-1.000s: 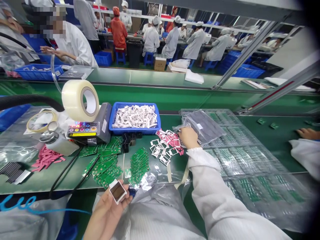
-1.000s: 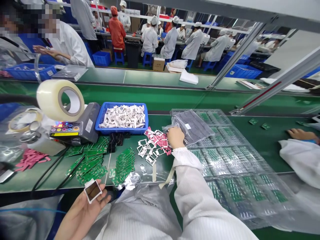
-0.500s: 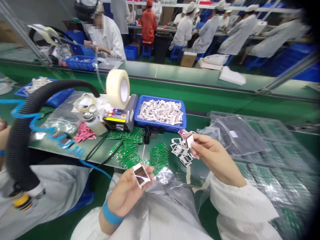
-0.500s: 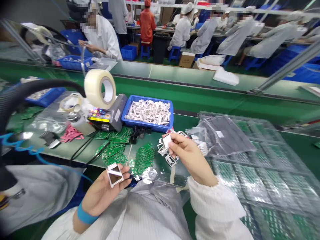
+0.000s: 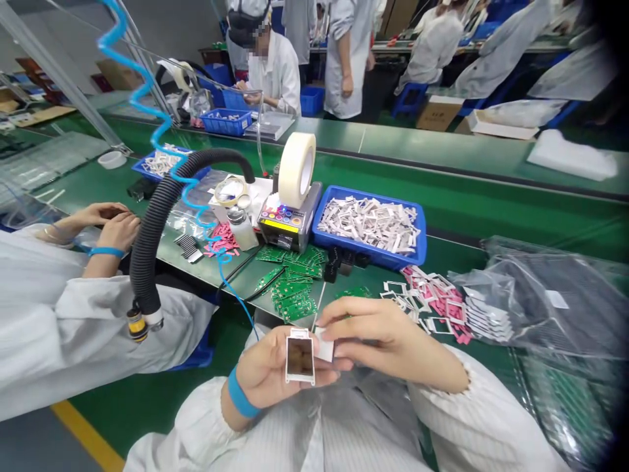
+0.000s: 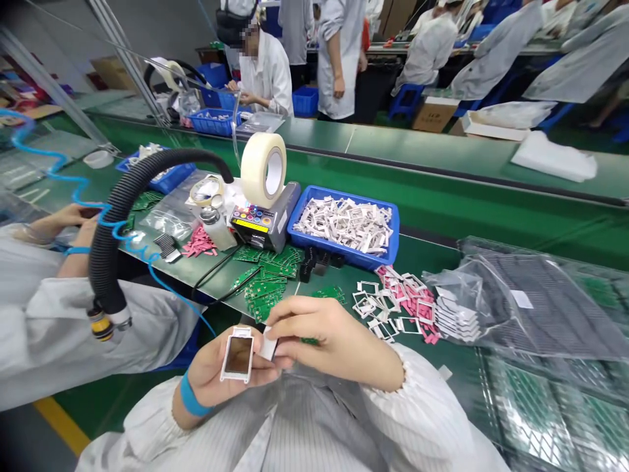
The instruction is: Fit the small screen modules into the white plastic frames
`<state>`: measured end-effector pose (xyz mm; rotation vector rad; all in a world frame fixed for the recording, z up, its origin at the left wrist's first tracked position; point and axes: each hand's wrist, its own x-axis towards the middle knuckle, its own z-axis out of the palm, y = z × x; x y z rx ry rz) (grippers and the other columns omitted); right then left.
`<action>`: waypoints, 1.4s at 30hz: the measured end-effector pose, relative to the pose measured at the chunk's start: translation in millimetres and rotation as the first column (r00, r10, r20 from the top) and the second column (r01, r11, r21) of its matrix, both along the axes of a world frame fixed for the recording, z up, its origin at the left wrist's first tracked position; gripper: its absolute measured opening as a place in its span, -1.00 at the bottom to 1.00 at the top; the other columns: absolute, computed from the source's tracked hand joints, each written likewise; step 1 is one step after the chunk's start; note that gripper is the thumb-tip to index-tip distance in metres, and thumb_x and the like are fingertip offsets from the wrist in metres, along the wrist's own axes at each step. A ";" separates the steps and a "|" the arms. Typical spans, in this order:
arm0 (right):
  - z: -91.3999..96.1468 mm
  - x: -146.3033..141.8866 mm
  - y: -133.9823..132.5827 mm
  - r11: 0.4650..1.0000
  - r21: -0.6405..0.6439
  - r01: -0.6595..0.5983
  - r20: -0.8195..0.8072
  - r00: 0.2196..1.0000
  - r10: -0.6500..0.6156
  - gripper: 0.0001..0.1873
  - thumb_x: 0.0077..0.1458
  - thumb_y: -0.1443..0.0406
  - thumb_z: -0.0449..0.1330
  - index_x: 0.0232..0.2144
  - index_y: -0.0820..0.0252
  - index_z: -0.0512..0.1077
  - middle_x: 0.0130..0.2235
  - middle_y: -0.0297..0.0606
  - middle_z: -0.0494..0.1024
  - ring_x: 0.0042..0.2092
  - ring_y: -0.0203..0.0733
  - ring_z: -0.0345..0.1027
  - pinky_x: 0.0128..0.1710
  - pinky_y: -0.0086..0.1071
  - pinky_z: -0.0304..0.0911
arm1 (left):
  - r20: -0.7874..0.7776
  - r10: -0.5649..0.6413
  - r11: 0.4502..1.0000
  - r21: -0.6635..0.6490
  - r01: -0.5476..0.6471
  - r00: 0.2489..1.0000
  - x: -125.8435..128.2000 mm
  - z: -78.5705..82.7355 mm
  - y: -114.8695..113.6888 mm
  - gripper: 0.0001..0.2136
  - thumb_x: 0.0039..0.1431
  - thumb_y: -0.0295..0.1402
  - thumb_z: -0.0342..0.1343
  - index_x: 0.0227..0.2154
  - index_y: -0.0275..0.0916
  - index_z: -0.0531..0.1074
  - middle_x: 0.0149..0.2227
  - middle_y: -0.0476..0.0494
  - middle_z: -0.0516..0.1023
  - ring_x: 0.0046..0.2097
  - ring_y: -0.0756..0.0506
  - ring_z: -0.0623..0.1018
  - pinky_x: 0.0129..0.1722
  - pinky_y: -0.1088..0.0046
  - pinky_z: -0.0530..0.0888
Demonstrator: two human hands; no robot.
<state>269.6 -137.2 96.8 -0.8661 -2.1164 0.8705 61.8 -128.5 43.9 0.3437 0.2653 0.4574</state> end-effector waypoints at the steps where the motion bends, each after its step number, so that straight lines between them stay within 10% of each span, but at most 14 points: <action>1: -3.6 -2.1 0.0 1.000 0.001 -0.001 -0.049 0.999 0.001 -0.84 0.13 0.35 0.14 -0.25 0.17 0.50 -0.19 -0.20 0.52 -0.21 -0.31 0.43 -0.23 -0.47 0.35 | 0.012 0.001 1.000 0.001 -0.001 1.000 0.1 0.1 -0.5 -0.72 -0.05 -0.24 0.27 -0.29 -0.32 0.55 -0.20 -0.24 0.63 -0.06 -0.24 0.55 -0.03 0.25 0.41; 7: -18.8 -11.8 -3.8 0.981 0.002 0.192 -0.209 0.960 -0.188 -0.78 0.07 0.43 0.18 -0.22 0.13 0.50 -0.28 -0.27 0.59 -0.23 -0.29 0.48 -0.24 -0.44 0.41 | -0.002 0.025 0.995 0.094 -0.025 1.000 5.1 -3.6 -3.7 -0.63 -0.17 -0.16 0.32 -0.32 -0.32 0.56 -0.20 -0.24 0.61 -0.05 -0.21 0.53 -0.01 0.31 0.39; 20: -55.3 -26.5 -45.9 0.741 0.069 0.668 -0.140 0.742 -0.656 -0.82 0.08 0.39 0.15 -0.33 0.07 0.54 -0.27 -0.26 0.62 -0.25 -0.19 0.52 -0.28 -0.29 0.47 | -0.203 0.012 0.981 0.190 0.027 0.979 31.7 -2.6 -10.7 -0.69 -0.16 -0.19 0.32 -0.38 -0.33 0.57 -0.37 -0.14 0.50 -0.30 -0.07 0.50 -0.21 0.44 0.39; 27: -50.3 15.9 -84.0 0.543 -0.065 0.837 -0.110 0.534 -0.838 -0.90 0.09 0.30 0.15 -0.46 0.10 0.43 -0.37 -0.24 0.47 -0.33 -0.19 0.37 -0.38 -0.33 0.33 | -0.183 0.067 0.992 0.114 -0.046 0.981 37.4 -9.2 -4.7 -0.61 -0.18 -0.23 0.34 -0.24 -0.30 0.56 0.06 -0.27 0.46 0.07 -0.24 0.43 0.15 0.24 0.23; 32: -95.4 47.1 -86.6 0.590 -0.088 0.802 0.266 0.590 -0.762 -0.79 0.07 0.20 0.16 -0.53 0.14 0.45 -0.50 -0.29 0.47 -0.49 -0.23 0.30 -0.48 -0.35 0.23 | -0.119 0.031 0.999 0.028 -0.028 0.992 31.6 -12.5 -2.0 -0.67 -0.16 -0.22 0.32 -0.30 -0.29 0.57 0.01 -0.28 0.51 0.02 -0.24 0.49 0.17 0.17 0.22; 37: -96.5 38.6 -78.0 0.541 -0.048 0.840 0.155 0.541 -0.827 -0.80 0.06 0.15 0.16 -0.40 0.15 0.46 -0.34 -0.17 0.47 -0.29 -0.13 0.33 -0.31 -0.25 0.27 | -0.078 -0.075 0.997 0.021 0.076 0.994 32.3 -7.2 -4.2 -0.67 -0.16 -0.14 0.30 -0.41 -0.33 0.57 0.12 -0.35 0.39 -0.04 -0.26 0.53 0.07 0.17 0.34; 42: -54.5 14.3 -54.2 0.817 -0.514 0.263 -0.301 0.836 -0.459 -0.67 0.08 0.04 0.15 -0.21 0.07 0.49 -0.14 -0.18 0.48 -0.12 -0.18 0.37 -0.14 -0.30 0.30 | 0.006 -0.120 0.993 -0.017 0.120 0.993 32.3 -3.9 -5.2 -0.66 -0.20 -0.19 0.34 -0.36 -0.32 0.57 0.05 -0.36 0.47 -0.06 -0.23 0.54 0.05 0.20 0.35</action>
